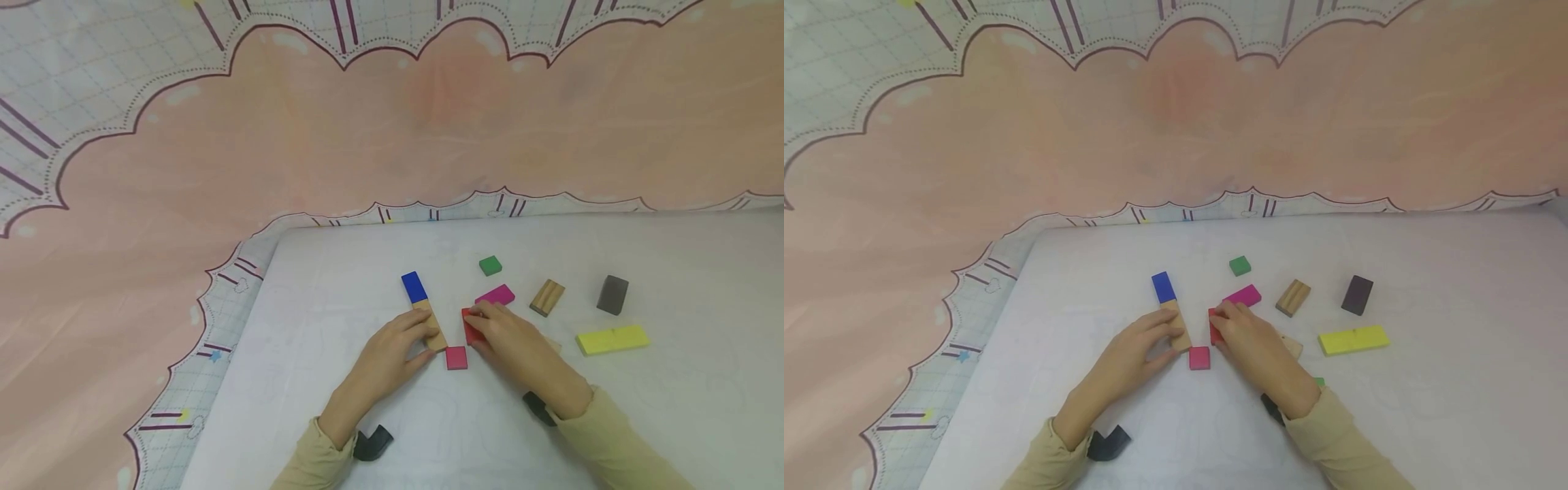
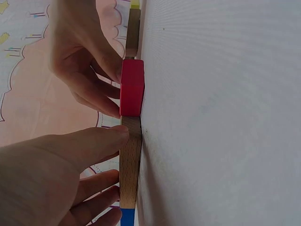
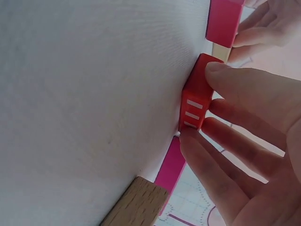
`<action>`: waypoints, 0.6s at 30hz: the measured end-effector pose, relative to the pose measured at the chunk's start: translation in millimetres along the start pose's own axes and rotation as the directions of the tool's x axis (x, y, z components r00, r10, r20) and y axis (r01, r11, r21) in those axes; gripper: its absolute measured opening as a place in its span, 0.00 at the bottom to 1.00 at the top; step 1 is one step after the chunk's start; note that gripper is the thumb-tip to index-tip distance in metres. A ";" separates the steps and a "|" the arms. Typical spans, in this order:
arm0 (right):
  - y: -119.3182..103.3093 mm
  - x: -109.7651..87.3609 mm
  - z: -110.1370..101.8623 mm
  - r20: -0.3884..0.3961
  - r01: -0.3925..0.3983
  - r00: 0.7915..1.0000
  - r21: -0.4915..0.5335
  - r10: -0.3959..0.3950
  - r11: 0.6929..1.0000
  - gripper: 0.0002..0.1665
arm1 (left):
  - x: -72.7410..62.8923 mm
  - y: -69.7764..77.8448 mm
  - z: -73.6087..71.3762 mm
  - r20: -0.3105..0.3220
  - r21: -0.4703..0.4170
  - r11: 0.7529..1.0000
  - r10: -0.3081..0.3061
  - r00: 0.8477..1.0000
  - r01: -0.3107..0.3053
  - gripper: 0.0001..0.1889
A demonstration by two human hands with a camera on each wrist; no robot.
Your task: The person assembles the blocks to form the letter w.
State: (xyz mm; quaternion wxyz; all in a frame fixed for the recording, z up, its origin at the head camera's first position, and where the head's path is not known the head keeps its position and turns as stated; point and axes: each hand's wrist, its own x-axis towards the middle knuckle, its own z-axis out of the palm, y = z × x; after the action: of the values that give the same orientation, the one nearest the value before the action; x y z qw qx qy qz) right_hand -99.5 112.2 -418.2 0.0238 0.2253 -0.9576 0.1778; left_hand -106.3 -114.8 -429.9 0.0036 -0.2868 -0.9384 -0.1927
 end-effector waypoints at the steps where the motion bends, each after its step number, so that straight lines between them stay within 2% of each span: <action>1: 0.0 0.3 0.2 -0.006 -0.002 1.000 -0.001 0.002 1.000 0.27 | -0.1 0.0 -0.1 0.000 0.000 1.000 0.000 1.000 0.000 0.16; 6: 1.6 1.9 0.2 -0.009 -0.012 1.000 -0.005 0.012 1.000 0.28 | -0.3 -0.3 -0.1 -0.001 -0.007 1.000 0.004 1.000 -0.004 0.16; 13: 4.8 5.2 -2.6 0.036 -0.016 0.999 0.013 0.015 1.000 0.28 | -0.1 -0.8 0.4 0.000 -0.011 1.000 0.004 1.000 -0.004 0.16; 18: 5.1 6.7 -3.0 0.018 0.002 1.000 0.013 -0.002 1.000 0.27 | -0.2 -0.5 0.0 0.003 -0.012 1.000 0.000 1.000 0.000 0.16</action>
State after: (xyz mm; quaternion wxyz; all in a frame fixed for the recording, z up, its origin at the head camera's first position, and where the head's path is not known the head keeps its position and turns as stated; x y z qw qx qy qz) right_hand -107.9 114.7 -416.3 0.0138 0.2280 -0.9564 0.1821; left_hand -106.4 -115.3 -430.1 0.0006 -0.2871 -0.9372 -0.1979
